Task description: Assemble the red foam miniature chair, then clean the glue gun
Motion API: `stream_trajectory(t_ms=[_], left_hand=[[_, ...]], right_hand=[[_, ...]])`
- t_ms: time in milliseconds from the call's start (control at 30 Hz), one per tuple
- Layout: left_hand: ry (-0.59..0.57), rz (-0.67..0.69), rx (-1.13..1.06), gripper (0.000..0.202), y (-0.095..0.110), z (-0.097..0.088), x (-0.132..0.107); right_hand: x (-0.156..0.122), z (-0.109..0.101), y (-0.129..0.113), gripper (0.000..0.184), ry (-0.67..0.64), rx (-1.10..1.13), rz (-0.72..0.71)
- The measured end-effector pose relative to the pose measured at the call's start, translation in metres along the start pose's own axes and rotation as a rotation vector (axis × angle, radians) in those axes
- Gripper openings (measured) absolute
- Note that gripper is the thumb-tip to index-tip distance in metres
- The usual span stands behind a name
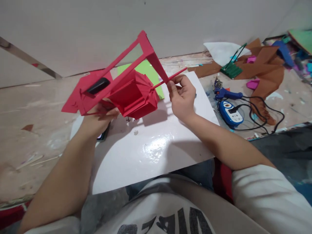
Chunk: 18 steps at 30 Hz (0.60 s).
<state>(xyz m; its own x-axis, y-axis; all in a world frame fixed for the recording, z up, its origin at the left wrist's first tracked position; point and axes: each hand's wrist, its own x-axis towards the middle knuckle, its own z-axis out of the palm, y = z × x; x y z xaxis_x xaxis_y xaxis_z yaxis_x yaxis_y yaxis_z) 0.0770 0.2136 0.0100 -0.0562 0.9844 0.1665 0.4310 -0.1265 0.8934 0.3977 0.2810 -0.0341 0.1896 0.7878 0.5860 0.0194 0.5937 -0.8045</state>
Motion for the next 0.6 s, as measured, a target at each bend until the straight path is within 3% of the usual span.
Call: stream_trajectory(t_ms=[167, 233, 367, 500, 600], left_hand=[[-0.483, -0.135, -0.181, 0.043, 0.020, -0.016, -0.010], [-0.586, -0.170, -0.286, 0.035, 0.025, -0.019, -0.012], [-0.548, -0.326, -0.454, 0.034, 0.027, -0.014, -0.011], [-0.467, -0.484, -0.516, 0.033, 0.021, -0.001, -0.013], [-0.537, -0.601, -0.587, 0.028, 0.017, 0.009, -0.018]], right_hand=[[0.019, -0.011, 0.023, 0.063, -0.001, 0.054, 0.152], [0.022, -0.012, 0.031, 0.068, -0.006, 0.109, 0.198], [0.022, -0.010, 0.038, 0.073, -0.046, 0.201, 0.259], [0.020, -0.007, 0.028, 0.070, -0.075, 0.206, 0.277], [0.015, -0.004, 0.010, 0.063, -0.065, 0.232, 0.333]])
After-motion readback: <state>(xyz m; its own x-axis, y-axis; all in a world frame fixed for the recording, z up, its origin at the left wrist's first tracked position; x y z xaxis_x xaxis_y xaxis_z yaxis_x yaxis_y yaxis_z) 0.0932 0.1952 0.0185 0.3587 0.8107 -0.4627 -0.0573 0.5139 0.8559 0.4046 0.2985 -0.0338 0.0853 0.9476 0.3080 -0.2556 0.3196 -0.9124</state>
